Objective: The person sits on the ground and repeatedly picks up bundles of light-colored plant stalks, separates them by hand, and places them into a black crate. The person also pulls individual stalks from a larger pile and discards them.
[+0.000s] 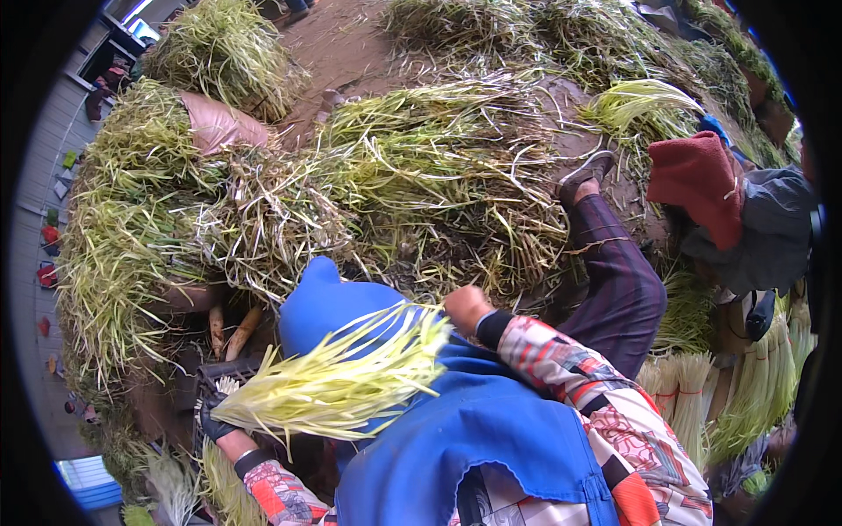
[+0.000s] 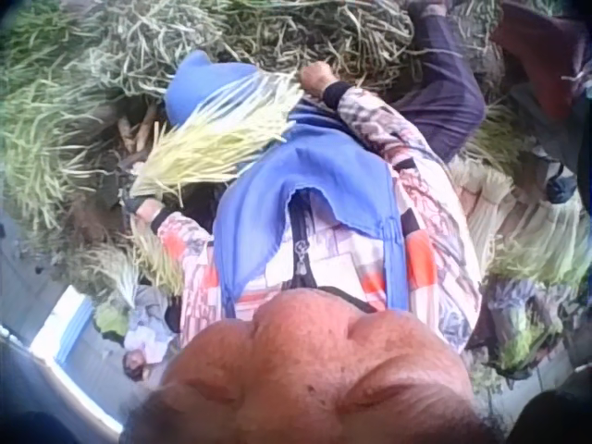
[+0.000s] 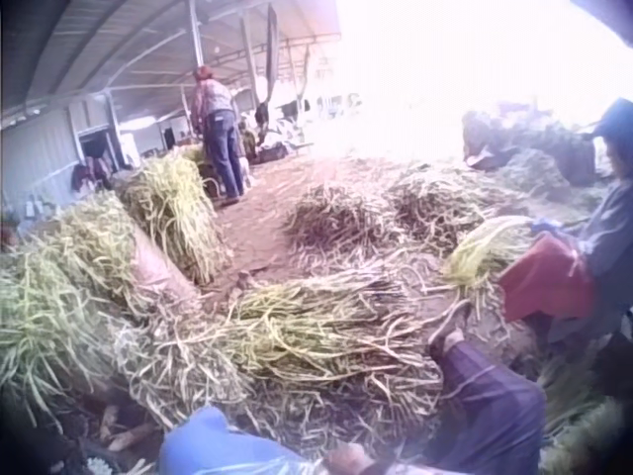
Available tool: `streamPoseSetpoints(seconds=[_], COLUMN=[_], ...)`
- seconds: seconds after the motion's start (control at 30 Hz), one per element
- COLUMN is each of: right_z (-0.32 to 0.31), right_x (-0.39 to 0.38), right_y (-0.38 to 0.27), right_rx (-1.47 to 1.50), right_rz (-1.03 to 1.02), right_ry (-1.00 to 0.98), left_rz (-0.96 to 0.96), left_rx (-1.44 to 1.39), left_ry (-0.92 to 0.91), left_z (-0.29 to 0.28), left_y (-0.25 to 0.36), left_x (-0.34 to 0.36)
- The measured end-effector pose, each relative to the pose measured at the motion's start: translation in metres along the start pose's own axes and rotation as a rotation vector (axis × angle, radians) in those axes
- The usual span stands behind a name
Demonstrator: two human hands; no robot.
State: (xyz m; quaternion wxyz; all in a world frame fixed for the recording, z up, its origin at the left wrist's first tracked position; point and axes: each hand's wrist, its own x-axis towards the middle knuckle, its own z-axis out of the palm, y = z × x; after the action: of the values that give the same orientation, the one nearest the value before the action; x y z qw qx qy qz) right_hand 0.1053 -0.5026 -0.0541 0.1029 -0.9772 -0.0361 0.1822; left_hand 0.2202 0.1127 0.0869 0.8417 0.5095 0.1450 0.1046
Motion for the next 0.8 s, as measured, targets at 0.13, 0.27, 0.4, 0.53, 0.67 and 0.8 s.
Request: streamPoseSetpoints(seconds=[0.13,0.27,0.4,0.53,0.67,0.8], right_z=[0.016,-0.002,-0.056,-0.138,-0.204,-0.225], right_x=[-0.024,-0.055,-0.066,-0.064,-0.078,-0.078], right_y=[0.127,0.184,0.143,0.069,-0.018,-0.069], right_rx=[-0.138,0.055,0.128,0.612,0.791,0.383], right_rz=[0.404,0.411,0.303,0.145,-0.312,-0.605], right_ry=[-0.163,-0.003,0.118,0.468,0.746,0.687], left_rz=[-0.079,-0.149,-0.035,-0.060,-0.047,0.036], left_rx=[-0.034,-0.100,-0.077,-0.068,-0.113,-0.020], left_ry=[0.042,0.085,0.166,-0.079,0.006,-0.094], left_z=[-0.021,-0.039,-0.038,-0.032,-0.030,-0.025], left_y=[0.002,0.002,-0.001,0.006,0.009,0.009], left_x=[-0.016,-0.036,-0.037,-0.032,-0.035,-0.036])
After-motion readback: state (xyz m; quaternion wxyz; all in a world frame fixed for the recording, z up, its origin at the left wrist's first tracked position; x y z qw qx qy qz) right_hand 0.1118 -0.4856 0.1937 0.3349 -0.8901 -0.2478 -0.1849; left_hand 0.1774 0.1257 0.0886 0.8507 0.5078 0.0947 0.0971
